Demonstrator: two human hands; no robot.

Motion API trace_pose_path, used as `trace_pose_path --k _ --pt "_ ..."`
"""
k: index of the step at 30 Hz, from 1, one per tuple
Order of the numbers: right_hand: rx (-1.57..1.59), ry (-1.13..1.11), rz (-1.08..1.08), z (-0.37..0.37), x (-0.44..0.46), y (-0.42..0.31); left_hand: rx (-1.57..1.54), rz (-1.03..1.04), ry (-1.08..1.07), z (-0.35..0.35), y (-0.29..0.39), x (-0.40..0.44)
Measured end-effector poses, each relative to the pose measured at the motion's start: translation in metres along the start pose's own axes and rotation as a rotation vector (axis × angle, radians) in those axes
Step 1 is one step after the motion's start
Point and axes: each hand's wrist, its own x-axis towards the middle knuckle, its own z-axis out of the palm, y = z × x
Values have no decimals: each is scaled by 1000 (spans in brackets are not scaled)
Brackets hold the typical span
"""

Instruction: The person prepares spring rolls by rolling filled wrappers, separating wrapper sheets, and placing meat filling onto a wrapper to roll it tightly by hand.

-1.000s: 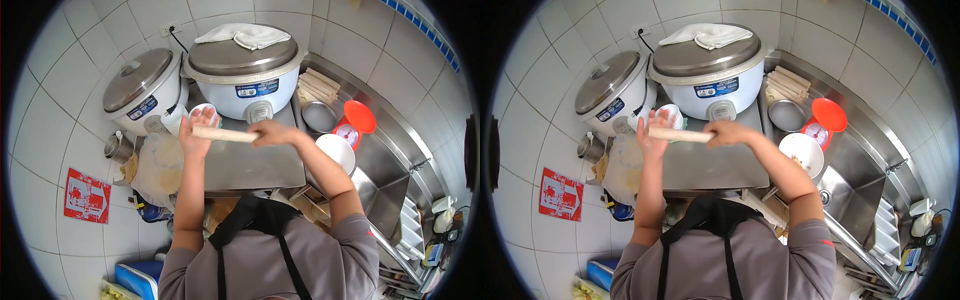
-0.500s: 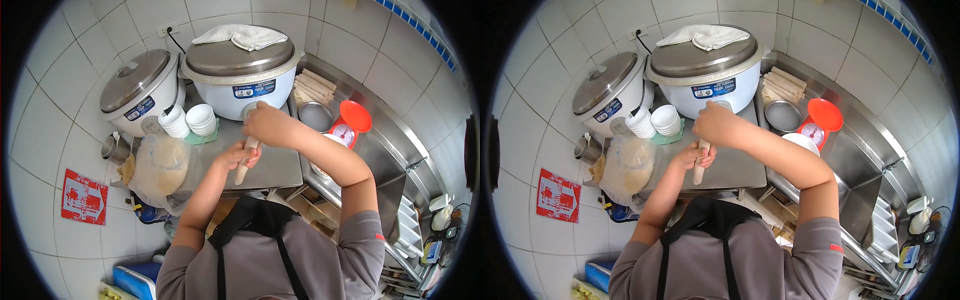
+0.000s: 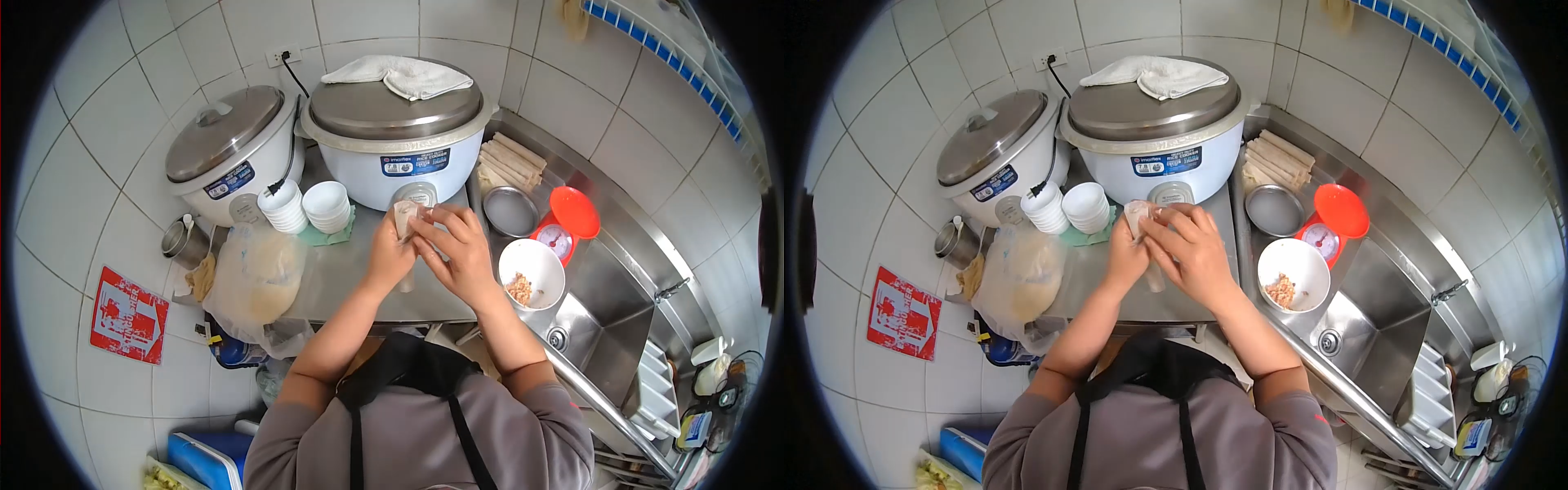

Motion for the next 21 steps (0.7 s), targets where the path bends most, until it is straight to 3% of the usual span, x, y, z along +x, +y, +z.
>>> trace_pose_path --k 4,7,10,11,14,15,21 --pt "-78 -38 43 3 1 -4 241 25 -40 1 6 0" --pt "-97 -98 36 1 2 -4 180 -91 -36 1 2 0" --pt "-35 -196 8 -6 8 1 139 -23 -75 -2 4 2" --pt "-3 -234 -1 -11 12 5 82 -86 -162 -7 1 2" --pt "558 -435 55 -34 31 28 -59 -252 -421 -23 1 6" --pt "572 -466 109 -40 37 27 -93 -298 -500 -21 16 8" --pt "512 -674 -122 -40 53 27 -127 -438 -741 -26 22 9"
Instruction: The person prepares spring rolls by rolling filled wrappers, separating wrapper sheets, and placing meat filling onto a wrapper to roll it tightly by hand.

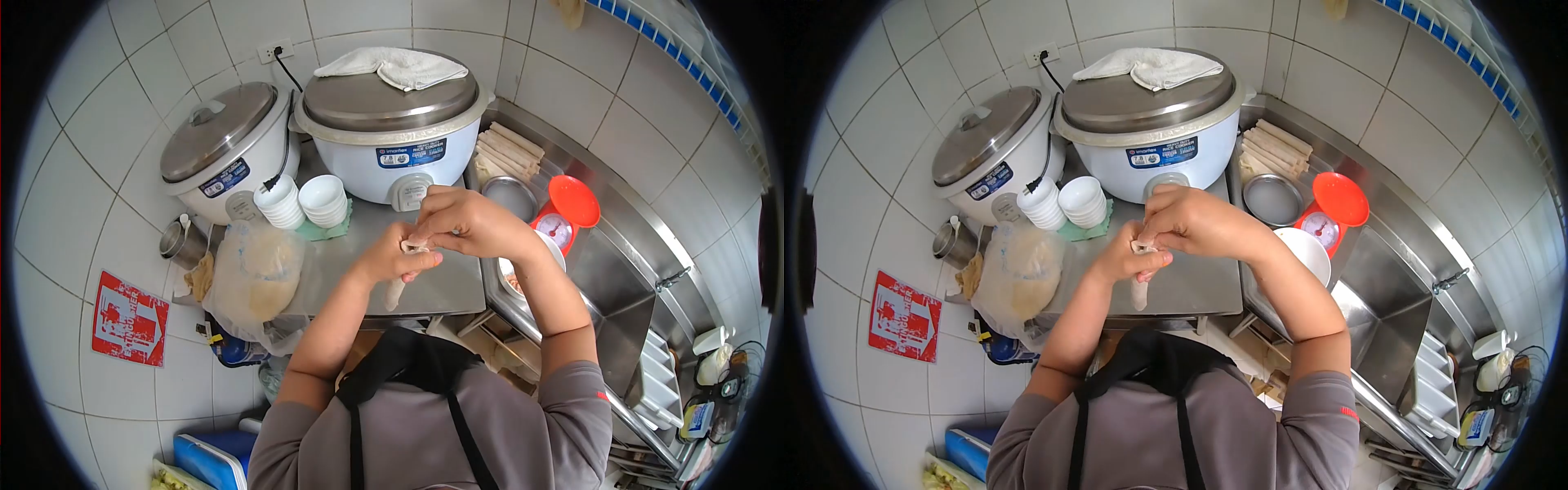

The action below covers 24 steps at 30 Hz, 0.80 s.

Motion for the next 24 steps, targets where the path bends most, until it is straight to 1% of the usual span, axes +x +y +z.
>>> trace_pose_path --k 3,5,9,14,18,23,24 --pt "-36 -19 -11 5 2 2 -55 -1 21 -4 -1 -1" --pt "-44 -78 -9 2 4 1 -103 -8 17 -4 4 -2" --pt "-122 -196 9 -4 15 9 17 7 56 -2 5 -2" --pt "-118 -230 88 -3 31 14 104 18 135 -2 4 0" --pt "-128 -270 197 7 41 20 43 12 170 -5 -4 1" --pt "-464 -270 132 22 52 13 142 59 215 -5 -3 -2" --pt "-539 -272 111 25 52 13 169 55 258 -4 -3 -4"
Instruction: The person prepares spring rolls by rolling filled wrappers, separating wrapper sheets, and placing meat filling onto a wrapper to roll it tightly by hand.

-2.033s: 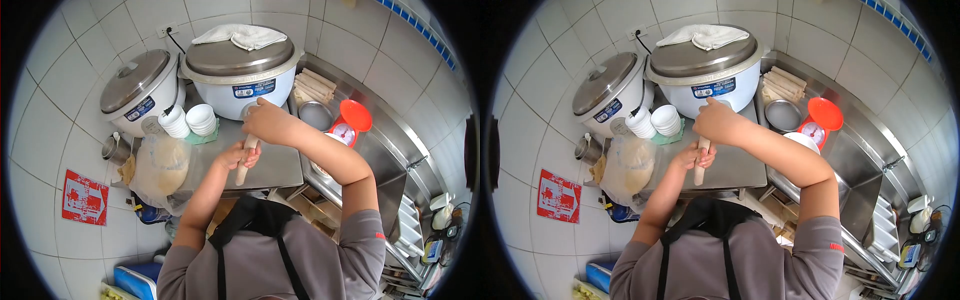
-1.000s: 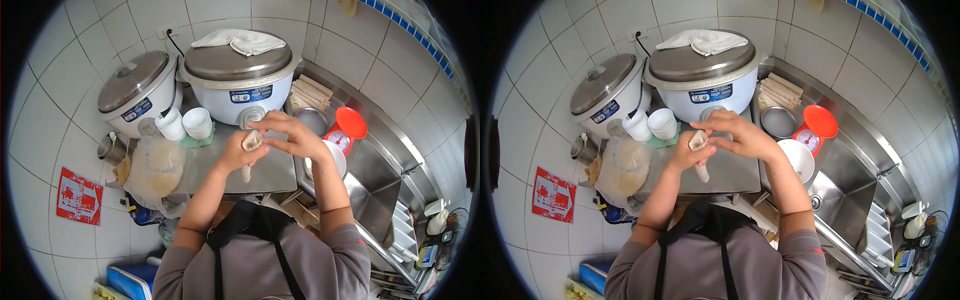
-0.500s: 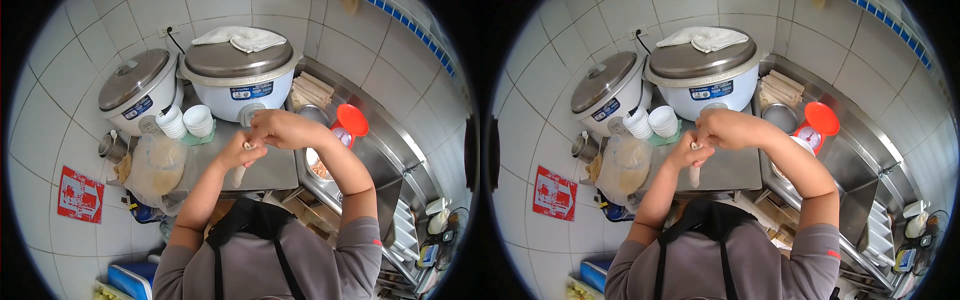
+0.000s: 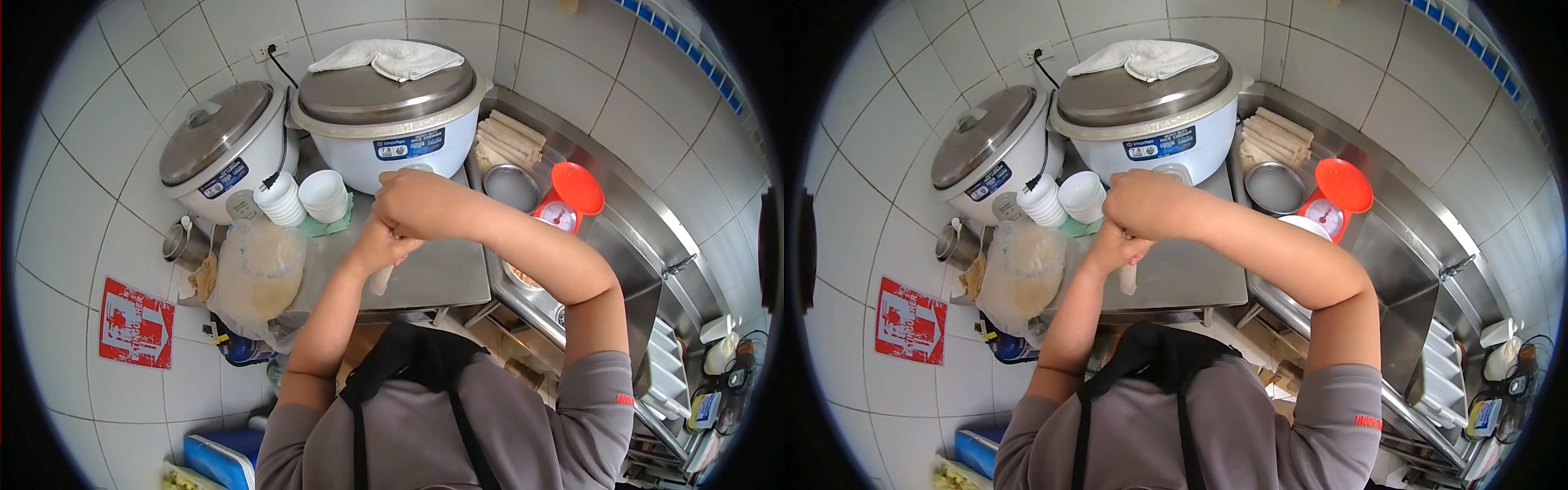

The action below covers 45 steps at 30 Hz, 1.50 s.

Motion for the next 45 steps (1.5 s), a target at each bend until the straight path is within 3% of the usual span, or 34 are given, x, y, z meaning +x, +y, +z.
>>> trace_pose_path --k 3,5,6,8,9,14,20,23,26,28,31,33,35,37,39,40,43,44,45 --pt "52 179 7 3 -3 -1 41 -10 135 -3 2 0" --pt "224 432 112 3 -15 -4 4 -20 239 -11 6 2" --pt "307 555 156 3 -18 -8 39 80 355 -14 6 5" --pt "162 715 97 21 -20 -27 97 284 606 -11 4 10" --pt "94 796 66 29 -21 -34 82 285 649 -8 6 11" --pt "39 829 144 41 -17 -41 207 360 748 0 3 1" --pt "126 800 184 35 -15 -44 58 455 705 0 -4 3" --pt "134 787 176 34 -14 -43 76 402 680 1 3 -1" --pt "137 738 174 32 -13 -40 317 481 690 -1 2 0" --pt "168 726 178 39 -9 -35 313 457 695 0 3 0" --pt "437 778 186 52 -9 -26 131 414 652 -6 6 1" --pt "986 888 274 82 -7 -21 -98 311 613 -14 5 2" --pt "1326 715 356 125 -10 -15 -368 148 573 -22 -2 4" --pt "1428 302 435 169 -26 -11 -500 116 681 -26 -26 2" --pt "1241 200 508 177 -34 -1 -660 128 743 -31 -57 1" --pt "1151 141 549 181 -41 1 -732 143 675 -43 -93 -5" --pt "818 106 567 191 -52 21 -881 44 839 -32 -122 -18" --pt "649 89 578 199 -55 25 -846 20 717 -42 -160 -30" --pt "519 63 553 210 -58 29 -446 3 667 -36 -167 -38"
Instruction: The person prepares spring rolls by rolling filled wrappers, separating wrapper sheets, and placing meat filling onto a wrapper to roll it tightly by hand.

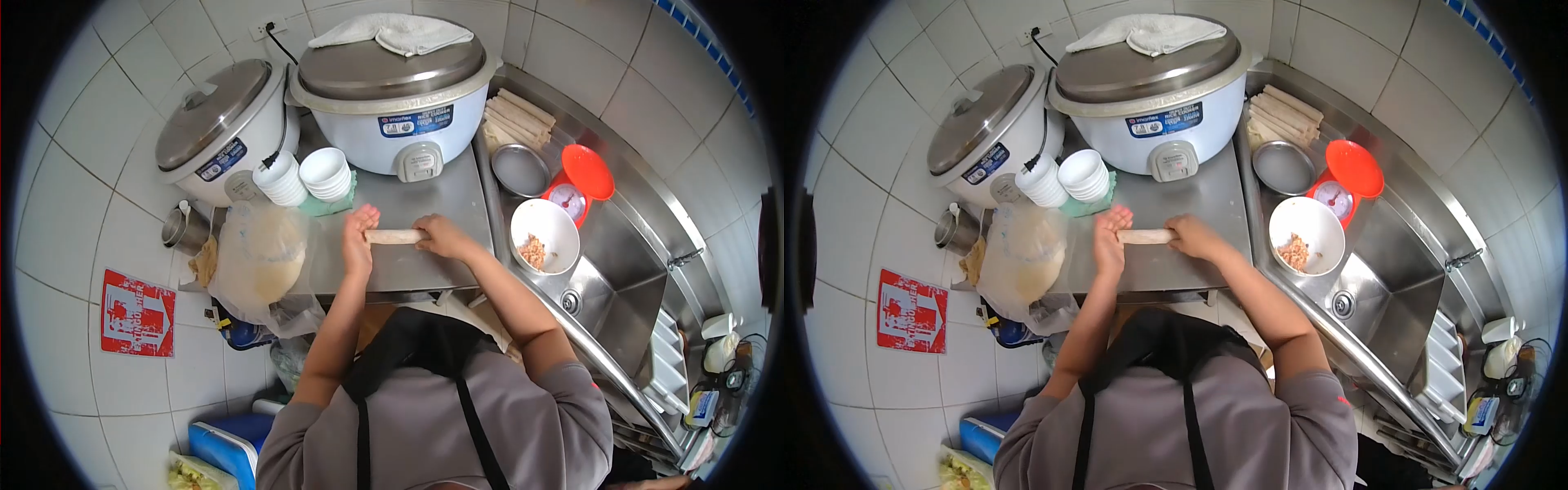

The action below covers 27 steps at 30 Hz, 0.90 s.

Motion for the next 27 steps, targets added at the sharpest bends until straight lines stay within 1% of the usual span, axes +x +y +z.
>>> trace_pose_path --k 2,3,6,8,11,13,15,17,18,20,23,26,27 --pt "-267 8 -63 13 2 17 752 201 -157 -1 -13 -13" --pt "-293 49 -36 18 -1 17 1154 364 -316 -1 -16 -16" --pt "-380 161 39 31 -17 19 1545 575 -367 5 -28 -32" --pt "-423 226 91 32 -33 35 1571 524 -360 1 -30 -32" --pt "-380 331 163 -8 -60 49 1536 434 -331 -11 -30 -35" --pt "-631 522 230 -25 -56 91 1485 402 -326 -11 -31 -32" --pt "-631 476 589 -62 -46 121 1442 399 -312 -7 -29 -34" --pt "-698 496 807 -76 -43 174 1472 427 -313 -4 -24 -35" --pt "-689 431 854 -80 -45 181 1492 440 -307 -5 -21 -35" --pt "-670 296 937 -85 -41 185 1363 471 -242 -9 -23 -37" --pt "-701 446 832 -88 -41 164 1214 524 -207 -15 -28 -37" --pt "-719 559 564 -74 -38 132 1111 538 -171 -17 -29 -37" --pt "-512 530 471 -65 -37 115 1078 535 -153 -16 -30 -38"
